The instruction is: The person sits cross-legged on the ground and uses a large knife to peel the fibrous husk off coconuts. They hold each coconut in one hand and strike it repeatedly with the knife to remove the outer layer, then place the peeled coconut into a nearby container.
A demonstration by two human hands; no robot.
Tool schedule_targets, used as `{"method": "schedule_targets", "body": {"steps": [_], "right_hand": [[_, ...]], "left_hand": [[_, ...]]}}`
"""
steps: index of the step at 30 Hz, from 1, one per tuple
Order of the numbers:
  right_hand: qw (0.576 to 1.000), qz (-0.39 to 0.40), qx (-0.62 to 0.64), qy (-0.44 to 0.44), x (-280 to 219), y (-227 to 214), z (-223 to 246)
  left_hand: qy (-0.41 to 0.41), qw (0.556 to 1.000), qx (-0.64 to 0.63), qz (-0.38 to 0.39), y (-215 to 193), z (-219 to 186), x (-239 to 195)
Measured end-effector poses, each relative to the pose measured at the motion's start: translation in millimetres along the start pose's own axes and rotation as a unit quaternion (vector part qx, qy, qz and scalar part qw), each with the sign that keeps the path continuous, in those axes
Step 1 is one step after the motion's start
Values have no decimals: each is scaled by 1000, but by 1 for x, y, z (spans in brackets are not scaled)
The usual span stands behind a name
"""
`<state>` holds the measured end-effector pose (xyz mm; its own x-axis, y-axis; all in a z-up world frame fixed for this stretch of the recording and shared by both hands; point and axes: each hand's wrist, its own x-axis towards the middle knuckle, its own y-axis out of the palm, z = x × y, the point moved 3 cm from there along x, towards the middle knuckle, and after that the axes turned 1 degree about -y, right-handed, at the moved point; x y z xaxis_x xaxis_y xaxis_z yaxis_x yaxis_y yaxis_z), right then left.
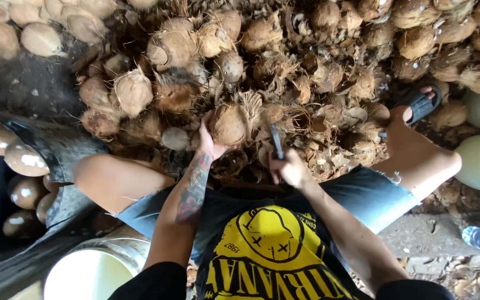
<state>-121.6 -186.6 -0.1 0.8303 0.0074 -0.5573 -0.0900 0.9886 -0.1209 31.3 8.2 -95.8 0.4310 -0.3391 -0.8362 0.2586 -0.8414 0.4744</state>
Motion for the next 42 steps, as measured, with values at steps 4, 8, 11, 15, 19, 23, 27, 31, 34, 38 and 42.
{"method": "schedule_targets", "body": {"steps": [4, 8, 11, 15, 19, 23, 27, 31, 34, 38, 42], "right_hand": [[946, -114, 173, -248, -5, -25, 67], [923, -115, 331, -159, 0, -35, 76], [888, -89, 411, -188, 22, -41, 35], [899, -85, 391, -180, 19, -23, 21], [919, -116, 352, -131, 1, -13, 58], [910, -112, 329, -226, -2, -41, 81], [894, -102, 344, -267, -14, -45, 120], [868, -65, 420, -256, -21, -57, 164], [842, -63, 462, -272, -1, -64, 148], [819, -87, 419, -383, 18, -69, 127], [830, -70, 352, -426, -5, -79, 148]], "left_hand": [[-16, 999, -37, 32, 27, -3, -14], [-44, 996, -42, 65, 32, 1, -9], [-61, 960, 194, 191, 76, -6, -68], [-14, 716, 669, 201, 112, -16, -60], [3, 455, 834, 313, 150, -11, -69], [28, 652, 642, 402, 152, -12, -109], [110, 710, 458, 523, 125, -14, -59], [171, 769, 310, 533, 98, 0, -55], [143, 829, 95, 533, 76, 25, -56], [144, 864, -91, 474, 111, 25, -125], [95, 969, -14, 229, 14, 0, -27]]}}
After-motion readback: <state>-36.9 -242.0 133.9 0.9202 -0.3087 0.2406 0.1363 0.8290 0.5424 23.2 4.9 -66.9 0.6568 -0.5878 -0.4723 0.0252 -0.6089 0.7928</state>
